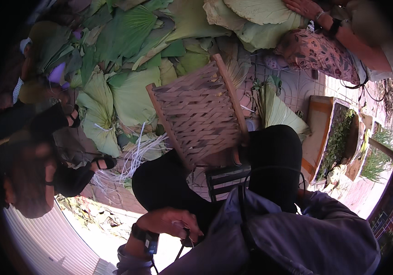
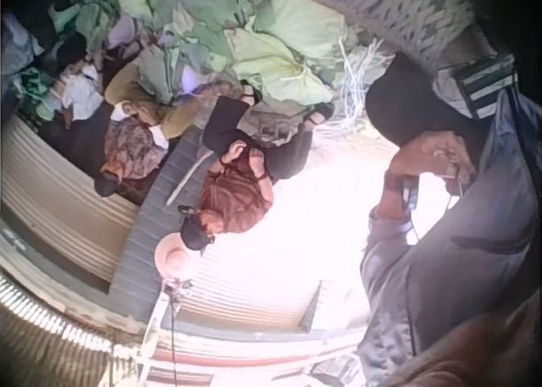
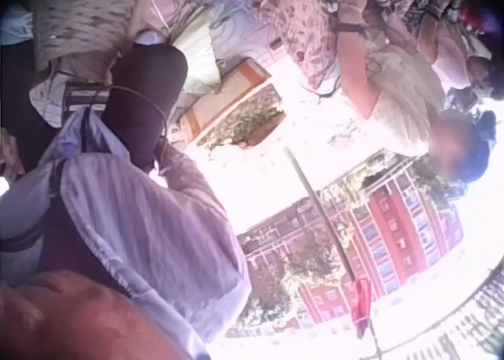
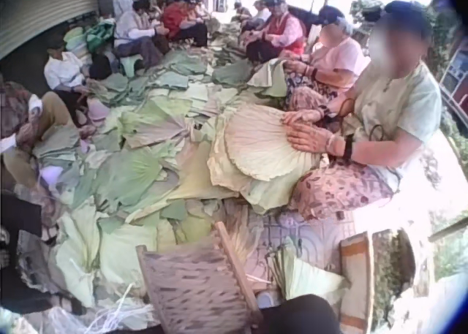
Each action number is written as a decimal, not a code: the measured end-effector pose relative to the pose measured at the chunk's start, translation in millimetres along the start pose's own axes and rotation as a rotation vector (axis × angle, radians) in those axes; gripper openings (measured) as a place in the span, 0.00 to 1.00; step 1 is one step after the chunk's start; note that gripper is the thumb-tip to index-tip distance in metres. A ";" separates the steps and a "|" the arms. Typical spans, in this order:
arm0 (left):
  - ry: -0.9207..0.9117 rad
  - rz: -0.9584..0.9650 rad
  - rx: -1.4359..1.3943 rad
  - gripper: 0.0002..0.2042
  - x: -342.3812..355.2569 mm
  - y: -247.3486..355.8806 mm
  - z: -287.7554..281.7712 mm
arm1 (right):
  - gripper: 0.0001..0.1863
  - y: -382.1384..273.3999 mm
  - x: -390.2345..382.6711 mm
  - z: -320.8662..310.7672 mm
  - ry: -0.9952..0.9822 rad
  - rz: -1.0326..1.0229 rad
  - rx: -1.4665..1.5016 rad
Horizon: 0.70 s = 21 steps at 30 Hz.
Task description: The person sits on a low stool and weaves a small basket using a white plastic strip. They pull the strip through the woven frame, adjust the tension, and secure the weave. The person also handles large green leaves, folding them and placing them on a pile.
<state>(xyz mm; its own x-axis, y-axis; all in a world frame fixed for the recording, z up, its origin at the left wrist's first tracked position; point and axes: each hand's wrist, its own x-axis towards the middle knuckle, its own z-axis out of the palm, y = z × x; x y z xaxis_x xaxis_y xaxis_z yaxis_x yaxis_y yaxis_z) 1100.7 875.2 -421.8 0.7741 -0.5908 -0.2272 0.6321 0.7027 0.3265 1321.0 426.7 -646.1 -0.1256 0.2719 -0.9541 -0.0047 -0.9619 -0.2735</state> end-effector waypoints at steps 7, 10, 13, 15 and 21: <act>0.087 0.052 0.156 0.10 -7.0 -52.1 25.3 | 0.22 41.4 -21.4 32.8 0.018 -0.011 -0.075; 0.124 0.090 0.261 0.10 -18.0 -70.1 34.8 | 0.23 42.4 -26.0 35.1 0.044 -0.050 -0.121; 0.162 0.112 0.358 0.11 -22.6 -81.3 45.2 | 0.23 40.4 -33.7 36.4 0.070 -0.071 -0.151; 0.185 0.142 0.397 0.13 -22.6 -91.9 50.4 | 0.24 39.6 -37.5 34.2 0.085 -0.089 -0.173; 0.252 0.208 0.555 0.14 -34.2 -96.0 60.7 | 0.25 46.3 -66.4 23.3 0.177 -0.148 -0.183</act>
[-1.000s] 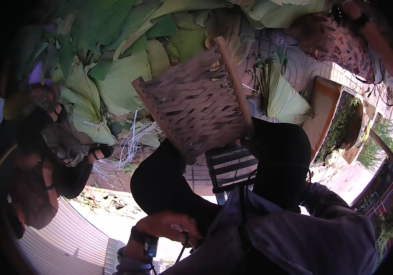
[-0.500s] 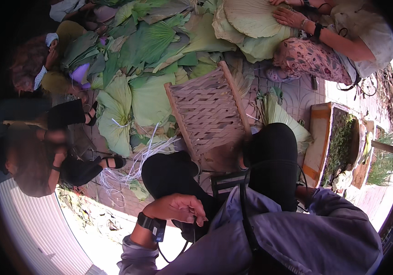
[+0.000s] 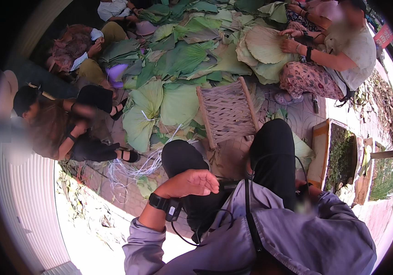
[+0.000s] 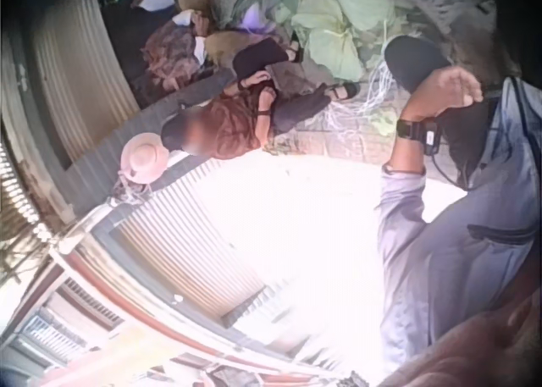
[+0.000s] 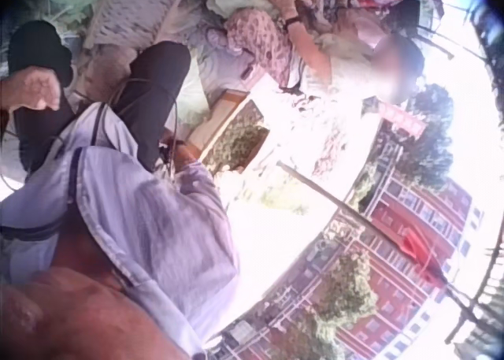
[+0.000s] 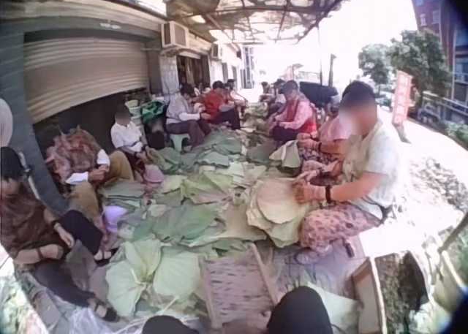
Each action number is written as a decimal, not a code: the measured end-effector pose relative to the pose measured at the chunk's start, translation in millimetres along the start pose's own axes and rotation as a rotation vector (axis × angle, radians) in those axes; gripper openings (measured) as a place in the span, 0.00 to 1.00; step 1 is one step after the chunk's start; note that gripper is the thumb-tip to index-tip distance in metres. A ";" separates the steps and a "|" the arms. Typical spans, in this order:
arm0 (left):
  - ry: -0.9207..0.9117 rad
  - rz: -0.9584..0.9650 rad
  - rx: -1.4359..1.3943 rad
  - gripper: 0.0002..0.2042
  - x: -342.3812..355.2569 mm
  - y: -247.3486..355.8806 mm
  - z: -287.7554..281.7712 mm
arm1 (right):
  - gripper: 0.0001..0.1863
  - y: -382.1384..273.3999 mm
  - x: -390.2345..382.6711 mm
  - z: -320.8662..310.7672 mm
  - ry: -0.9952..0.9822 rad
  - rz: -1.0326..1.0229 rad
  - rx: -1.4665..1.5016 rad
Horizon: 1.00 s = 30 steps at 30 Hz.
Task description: The person sits on a low stool and weaves a small basket using a white plastic strip. They pull the strip through the woven frame, adjust the tension, and secure the weave. The person also handles large green leaves, folding them and placing them on a pile.
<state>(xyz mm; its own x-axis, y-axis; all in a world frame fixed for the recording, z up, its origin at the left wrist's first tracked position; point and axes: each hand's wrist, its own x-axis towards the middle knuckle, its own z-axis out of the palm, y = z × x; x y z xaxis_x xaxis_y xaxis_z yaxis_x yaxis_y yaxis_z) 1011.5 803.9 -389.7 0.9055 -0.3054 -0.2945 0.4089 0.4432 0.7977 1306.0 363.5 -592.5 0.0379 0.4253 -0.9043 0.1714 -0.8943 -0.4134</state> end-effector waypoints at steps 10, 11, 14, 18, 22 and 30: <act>0.332 0.297 0.046 0.12 8.4 62.1 -7.7 | 0.19 -89.9 -149.2 -120.8 0.932 -0.536 0.404; 0.349 0.331 0.062 0.12 10.5 71.3 -7.6 | 0.20 -119.9 -169.2 -125.8 0.999 -0.601 0.404; 0.365 0.457 0.016 0.11 24.2 87.2 -12.4 | 0.20 -206.3 -224.5 -126.7 1.054 -0.889 0.390; 0.341 0.537 -0.044 0.10 58.1 90.0 -15.6 | 0.21 -302.3 -273.0 -89.5 1.068 -1.256 0.334; 0.335 0.472 -0.123 0.09 86.5 73.9 -25.3 | 0.22 -353.3 -299.9 -55.4 0.979 -1.495 0.237; 0.531 0.282 -0.177 0.07 118.7 20.6 -50.3 | 0.25 -384.6 -299.5 -37.2 1.056 -1.637 0.122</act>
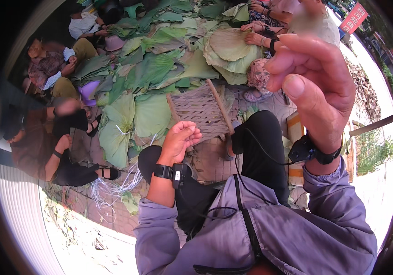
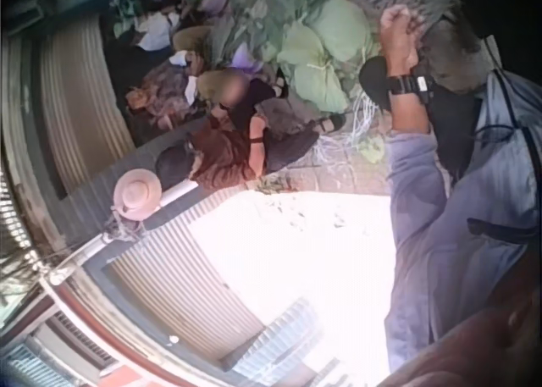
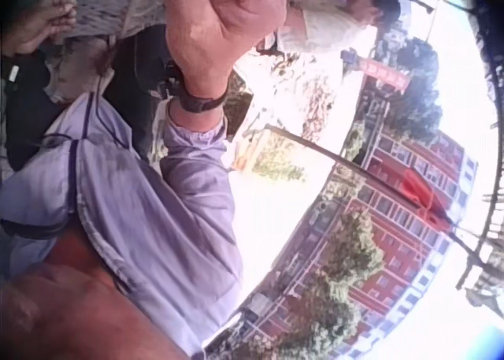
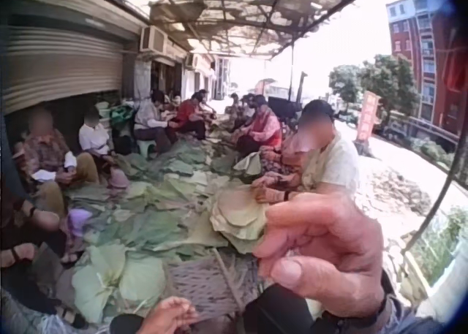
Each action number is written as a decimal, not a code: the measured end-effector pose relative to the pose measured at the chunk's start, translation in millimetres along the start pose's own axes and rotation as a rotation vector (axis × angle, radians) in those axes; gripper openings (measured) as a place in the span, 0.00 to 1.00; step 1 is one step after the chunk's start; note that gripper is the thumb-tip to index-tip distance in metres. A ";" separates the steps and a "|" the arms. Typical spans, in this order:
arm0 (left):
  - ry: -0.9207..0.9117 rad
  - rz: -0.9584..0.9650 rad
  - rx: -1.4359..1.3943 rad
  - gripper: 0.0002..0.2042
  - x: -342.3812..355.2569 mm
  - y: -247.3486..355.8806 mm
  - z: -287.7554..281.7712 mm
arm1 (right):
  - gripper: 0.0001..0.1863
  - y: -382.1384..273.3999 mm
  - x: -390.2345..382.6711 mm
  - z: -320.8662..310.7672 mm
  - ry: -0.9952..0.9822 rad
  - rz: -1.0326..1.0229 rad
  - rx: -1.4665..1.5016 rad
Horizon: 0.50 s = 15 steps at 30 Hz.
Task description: The person sits on a low stool and weaves a small basket using a white plastic strip. They pull the strip through the woven frame, adjust the tension, and secure the weave. The person also handles large green leaves, folding them and placing them on a pile.
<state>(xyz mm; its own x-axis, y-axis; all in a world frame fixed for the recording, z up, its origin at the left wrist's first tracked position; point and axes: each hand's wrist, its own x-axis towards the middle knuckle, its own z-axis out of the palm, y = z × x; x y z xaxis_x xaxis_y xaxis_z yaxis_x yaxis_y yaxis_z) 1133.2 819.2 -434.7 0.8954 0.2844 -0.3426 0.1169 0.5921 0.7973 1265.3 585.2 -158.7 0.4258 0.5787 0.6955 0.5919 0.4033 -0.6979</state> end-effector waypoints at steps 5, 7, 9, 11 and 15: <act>0.014 -0.010 -0.039 0.07 3.5 2.4 4.3 | 0.19 67.8 0.3 -1.6 -0.007 0.221 0.182; 0.016 -0.016 -0.038 0.07 5.8 0.7 8.4 | 0.18 102.8 -3.6 -2.8 -0.029 0.258 0.095; 0.020 -0.032 -0.040 0.07 7.9 -1.5 9.8 | 0.17 135.2 -11.6 5.3 -0.043 0.310 0.093; 0.038 -0.035 -0.030 0.07 7.7 -2.3 7.0 | 0.15 162.2 -15.5 18.7 -0.139 0.299 0.070; 0.069 -0.051 -0.021 0.08 8.0 0.1 10.1 | 0.15 203.8 -13.1 34.0 -0.339 0.192 -0.225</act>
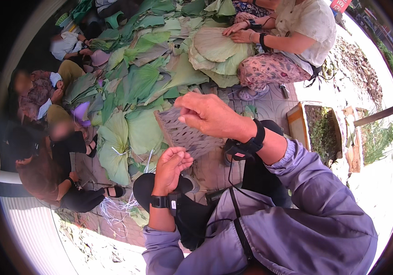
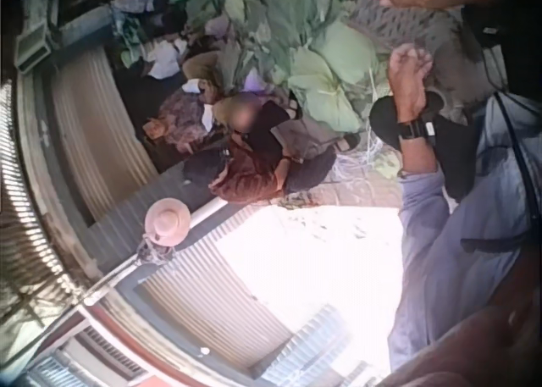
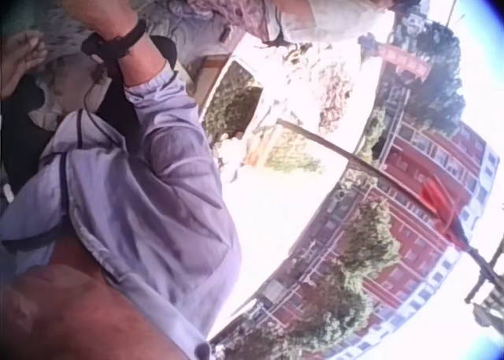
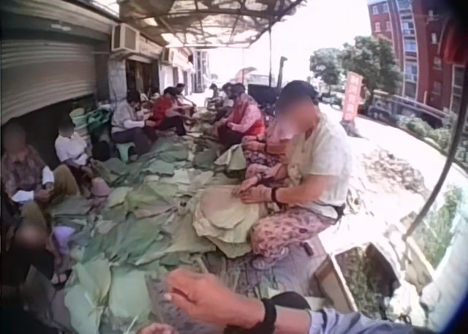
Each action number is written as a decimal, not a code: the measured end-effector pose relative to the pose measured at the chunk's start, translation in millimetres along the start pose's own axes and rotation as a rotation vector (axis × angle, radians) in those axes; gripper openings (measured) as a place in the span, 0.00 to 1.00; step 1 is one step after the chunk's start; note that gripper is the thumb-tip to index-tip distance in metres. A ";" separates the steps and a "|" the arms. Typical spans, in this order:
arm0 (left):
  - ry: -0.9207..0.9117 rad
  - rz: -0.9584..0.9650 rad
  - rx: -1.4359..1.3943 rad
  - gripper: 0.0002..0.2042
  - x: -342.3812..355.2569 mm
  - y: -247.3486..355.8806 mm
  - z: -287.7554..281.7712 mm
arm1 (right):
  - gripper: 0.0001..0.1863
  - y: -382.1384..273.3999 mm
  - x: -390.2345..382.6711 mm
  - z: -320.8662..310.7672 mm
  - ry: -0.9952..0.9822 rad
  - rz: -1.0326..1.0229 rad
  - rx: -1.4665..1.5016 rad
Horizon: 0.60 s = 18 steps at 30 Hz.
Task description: The person sits on a low stool and weaves a small basket using a white plastic strip. They pull the strip through the woven frame, adjust the tension, and secure the weave. The person also handles large green leaves, folding them and placing them on a pile.
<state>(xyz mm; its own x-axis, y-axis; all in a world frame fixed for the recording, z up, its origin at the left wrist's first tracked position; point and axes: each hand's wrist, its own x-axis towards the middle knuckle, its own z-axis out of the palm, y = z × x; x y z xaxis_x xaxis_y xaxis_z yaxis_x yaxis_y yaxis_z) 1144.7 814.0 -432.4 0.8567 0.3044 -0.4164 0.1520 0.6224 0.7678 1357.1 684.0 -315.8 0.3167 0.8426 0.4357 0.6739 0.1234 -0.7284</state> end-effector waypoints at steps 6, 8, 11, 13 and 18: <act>0.046 -0.031 0.036 0.08 3.1 -6.9 -5.4 | 0.11 80.5 -7.3 35.3 -0.076 0.012 -0.178; 0.075 -0.048 0.041 0.07 0.9 -8.2 -11.3 | 0.11 93.9 -7.9 43.6 -0.078 0.005 -0.185; 0.085 -0.054 0.063 0.07 -1.2 -6.1 -18.3 | 0.11 81.4 5.5 37.2 -0.086 -0.008 -0.162; 0.104 -0.058 0.069 0.07 -0.9 -5.7 -23.9 | 0.11 80.8 7.5 31.6 -0.046 0.010 -0.150; 0.080 -0.037 0.115 0.08 1.4 22.7 -20.8 | 0.13 80.6 4.8 17.6 -0.007 0.059 -0.089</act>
<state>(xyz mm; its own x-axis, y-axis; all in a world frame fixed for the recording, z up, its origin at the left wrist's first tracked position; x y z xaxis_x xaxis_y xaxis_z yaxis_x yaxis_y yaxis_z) 1139.1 843.5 -425.7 0.8082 0.3419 -0.4795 0.2423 0.5491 0.7999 1401.2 707.3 -381.8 0.3529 0.8506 0.3899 0.7110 0.0271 -0.7027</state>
